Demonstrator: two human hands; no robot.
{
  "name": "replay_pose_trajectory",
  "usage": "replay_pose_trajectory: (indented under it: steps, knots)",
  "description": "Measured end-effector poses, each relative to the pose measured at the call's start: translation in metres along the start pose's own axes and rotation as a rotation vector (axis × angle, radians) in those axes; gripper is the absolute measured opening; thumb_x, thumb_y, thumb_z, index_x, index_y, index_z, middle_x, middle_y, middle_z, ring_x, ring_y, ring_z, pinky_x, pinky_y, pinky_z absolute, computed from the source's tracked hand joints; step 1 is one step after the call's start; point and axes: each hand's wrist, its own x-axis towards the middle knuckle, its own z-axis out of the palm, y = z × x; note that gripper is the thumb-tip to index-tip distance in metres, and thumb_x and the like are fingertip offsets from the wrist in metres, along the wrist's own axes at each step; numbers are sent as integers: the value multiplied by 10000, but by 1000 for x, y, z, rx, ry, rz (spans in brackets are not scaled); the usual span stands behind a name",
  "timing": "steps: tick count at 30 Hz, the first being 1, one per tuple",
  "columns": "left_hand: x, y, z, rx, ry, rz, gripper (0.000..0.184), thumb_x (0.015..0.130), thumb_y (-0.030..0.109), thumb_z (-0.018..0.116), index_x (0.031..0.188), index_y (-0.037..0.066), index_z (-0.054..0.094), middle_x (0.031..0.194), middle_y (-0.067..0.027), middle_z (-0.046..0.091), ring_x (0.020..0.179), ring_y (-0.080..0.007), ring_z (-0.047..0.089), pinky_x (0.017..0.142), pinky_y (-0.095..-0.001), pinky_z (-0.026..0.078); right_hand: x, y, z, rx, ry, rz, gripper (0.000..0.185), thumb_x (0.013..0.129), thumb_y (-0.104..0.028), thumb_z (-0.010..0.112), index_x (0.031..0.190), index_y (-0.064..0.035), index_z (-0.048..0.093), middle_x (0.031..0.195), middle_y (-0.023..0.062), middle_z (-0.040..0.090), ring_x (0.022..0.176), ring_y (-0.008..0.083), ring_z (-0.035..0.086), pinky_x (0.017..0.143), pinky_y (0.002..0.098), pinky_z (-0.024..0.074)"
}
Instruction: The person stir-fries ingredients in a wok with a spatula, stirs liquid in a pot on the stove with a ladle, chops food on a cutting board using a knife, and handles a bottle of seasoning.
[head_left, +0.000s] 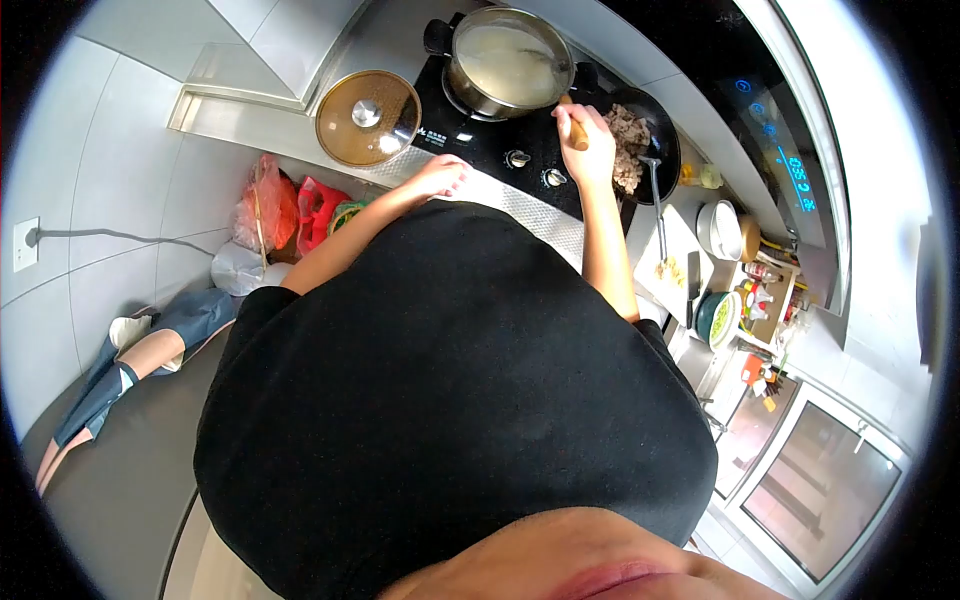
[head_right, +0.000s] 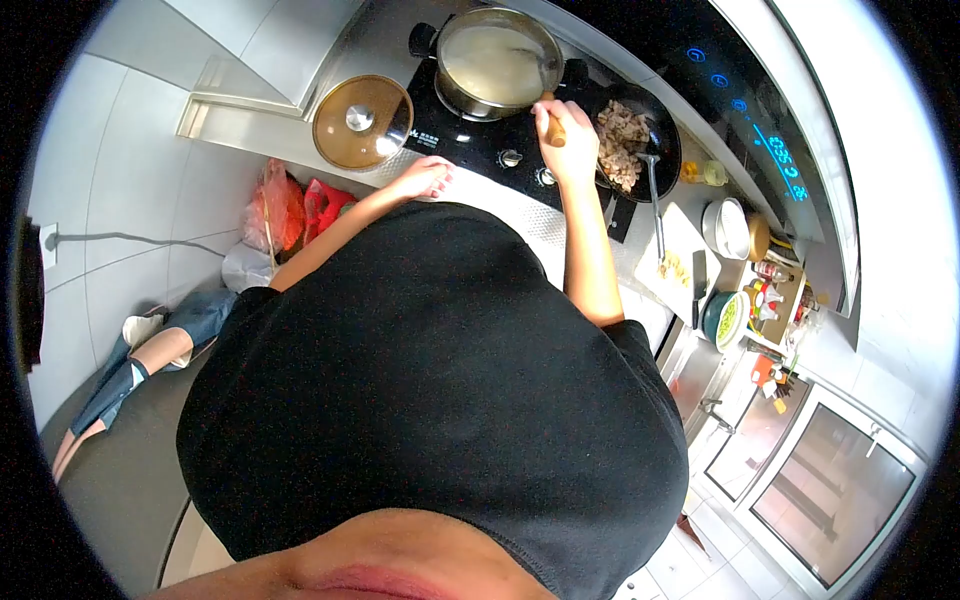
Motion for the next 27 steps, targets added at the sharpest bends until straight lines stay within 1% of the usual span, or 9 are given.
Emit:
replay_pose_trajectory:
  steps: [1, 9, 12, 15, 17, 19, 20, 21, 27]
  knots:
    - [-1, 2, 1, -3, 3, 3, 262, 1056, 188, 502, 1246, 41, 607, 1047, -78, 668, 810, -143, 609, 680, -297, 557, 0, -2, -1, -116, 43, -125, 184, 916, -277, 748, 834, -119, 701, 789, 78, 621, 753, 297, 659, 681, 394, 544]
    - [1, -2, -1, -24, 12, 1, 256, 1054, 195, 512, 1239, 50, 614, 1041, -68, 669, 804, -144, 609, 676, -292, 557, 0, -24, 2, -65, 63, 84, 297, 966, -307, 663, 759, -94, 662, 695, 122, 643, 652, 346, 667, 602, 401, 530]
    - [1, -4, 0, -18, 14, 4, 252, 1053, 189, 509, 1233, 49, 617, 1038, -64, 669, 792, -140, 608, 672, -290, 556, 5, -19, 0, 113, 130, 303, 327, 981, -315, 648, 780, -63, 702, 656, 157, 645, 575, 307, 648, 614, 360, 516]
    - [0, -3, 0, -22, 24, 1, 248, 1052, 180, 507, 1230, 47, 617, 1030, -62, 669, 783, -136, 606, 661, -290, 554, 6, 2, 12, 321, 224, 452, 362, 987, -315, 614, 788, -26, 705, 645, 70, 665, 548, 190, 597, 599, 315, 484]
    - [-2, 0, 1, -22, 26, 0, 245, 1051, 176, 507, 1229, 47, 617, 1025, -62, 669, 778, -136, 605, 655, -288, 553, 0, 30, 30, 447, 159, 593, 365, 994, -320, 591, 767, -45, 671, 608, 35, 613, 495, 167, 543, 508, 298, 419]
    - [-4, 0, 3, -20, 28, 0, 243, 1051, 171, 507, 1228, 47, 617, 1020, -61, 669, 773, -136, 605, 650, -285, 551, 0, 18, 32, 1001, 79, 1040, 322, 1002, -332, 582, 777, -105, 621, 562, 13, 541, 451, 128, 468, 429, 270, 320]
    - [-4, 1, 4, -23, 28, 5, 243, 1048, 169, 508, 1228, 48, 617, 1017, -60, 668, 764, -135, 604, 646, -283, 550, -1, 16, 40, 1073, 129, 1105, 288, 1013, -354, 572, 799, -162, 563, 544, -13, 487, 437, 95, 431, 397, 240, 263]
    - [-2, 0, 3, -26, 29, 12, 244, 1046, 168, 510, 1229, 48, 617, 1014, -59, 668, 756, -134, 603, 643, -280, 549, -3, 17, 43, 1180, 145, 1166, 294, 1018, -380, 575, 819, -163, 569, 557, -11, 503, 441, 97, 437, 410, 235, 286]
    - [-4, -2, -2, -31, 15, 15, 252, 1034, 169, 516, 1229, 50, 623, 1020, -55, 670, 790, -128, 609, 660, -278, 549, -14, 20, 47, 1411, 258, 1118, 301, 1044, -411, 553, 867, -166, 551, 573, -11, 509, 455, 102, 445, 434, 236, 324]
